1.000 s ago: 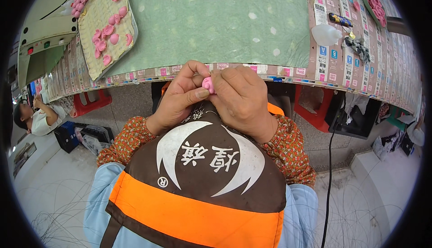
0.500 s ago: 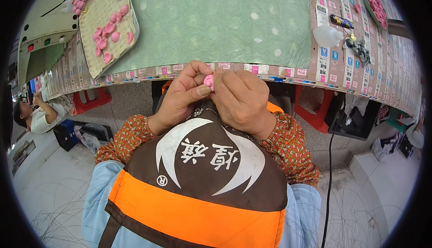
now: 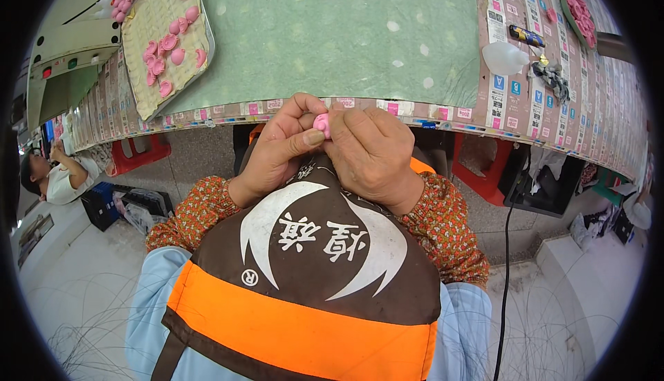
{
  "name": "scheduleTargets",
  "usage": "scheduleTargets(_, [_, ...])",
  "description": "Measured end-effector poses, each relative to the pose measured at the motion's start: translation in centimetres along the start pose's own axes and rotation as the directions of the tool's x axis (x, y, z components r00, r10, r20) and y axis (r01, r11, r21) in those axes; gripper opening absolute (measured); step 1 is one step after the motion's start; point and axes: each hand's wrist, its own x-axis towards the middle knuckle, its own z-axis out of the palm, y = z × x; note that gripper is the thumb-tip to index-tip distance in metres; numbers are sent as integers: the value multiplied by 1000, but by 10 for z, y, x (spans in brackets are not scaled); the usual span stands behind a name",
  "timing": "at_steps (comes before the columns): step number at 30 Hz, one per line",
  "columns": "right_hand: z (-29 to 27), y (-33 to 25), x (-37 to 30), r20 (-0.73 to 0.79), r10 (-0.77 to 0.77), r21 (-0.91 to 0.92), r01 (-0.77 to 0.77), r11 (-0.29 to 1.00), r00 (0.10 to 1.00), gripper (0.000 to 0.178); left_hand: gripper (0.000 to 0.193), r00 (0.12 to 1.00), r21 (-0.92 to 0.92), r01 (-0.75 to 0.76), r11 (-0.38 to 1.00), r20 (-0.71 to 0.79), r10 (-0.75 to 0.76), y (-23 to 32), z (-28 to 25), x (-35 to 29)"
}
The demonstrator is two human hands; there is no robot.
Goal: Assembling small pink plastic toy components by applying glue and pressing parts together.
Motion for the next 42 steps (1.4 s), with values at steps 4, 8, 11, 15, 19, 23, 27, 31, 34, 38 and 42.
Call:
scheduleTargets(4, [-1, -2, 1, 17, 26, -10, -26, 1000, 1000, 44, 30, 1000, -2, 2, 1000, 2, -2, 0, -1, 0])
scheduleTargets(8, [0, -1, 2, 14, 66, 21, -67, 998, 998, 42, 31, 1000, -29, 15, 999, -1, -15, 0, -3, 1])
scheduleTargets(11, [3, 1, 1, -8, 77, 27, -77, 997, 997, 40, 31, 999, -66, 34, 997, -15, -35, 1, -3, 2])
scheduleTargets(15, [4, 0, 2, -8, 83, -3, -83, 997, 997, 40, 30, 999, -56, 39, 998, -32, -41, 0, -2, 2])
scheduleTargets(19, [1, -6, 5, 32, 80, -47, -79, 996, 996, 41, 28, 998, -40, 26, 999, -62, -29, -2, -2, 1])
scheduleTargets(23, [-1, -6, 4, 57, 68, -86, -63, 994, 996, 42, 28, 997, -27, 23, 999, -69, -25, -1, -1, 0])
scheduleTargets(27, [3, -4, 1, 34, 34, -135, -29, 990, 999, 48, 29, 997, -5, 23, 1000, -75, -23, 5, 3, 1])
scheduleTargets(31, [7, 3, -1, -6, 58, -40, -58, 998, 998, 55, 31, 989, 152, -131, 980, -51, 141, 4, 4, 1])
scheduleTargets(34, [7, 5, -4, -3, 89, 9, -89, 996, 996, 56, 35, 985, 297, -154, 942, -25, 169, 7, 4, 0])
scheduleTargets(38, [5, 6, -4, 0, 85, 19, -85, 996, 996, 57, 40, 977, 409, -181, 895, -33, 212, 8, 8, -1])
scheduleTargets(42, [6, 7, -4, -1, 67, 29, -67, 997, 998, 56, 40, 972, 478, -176, 861, -52, 227, 9, 9, -3])
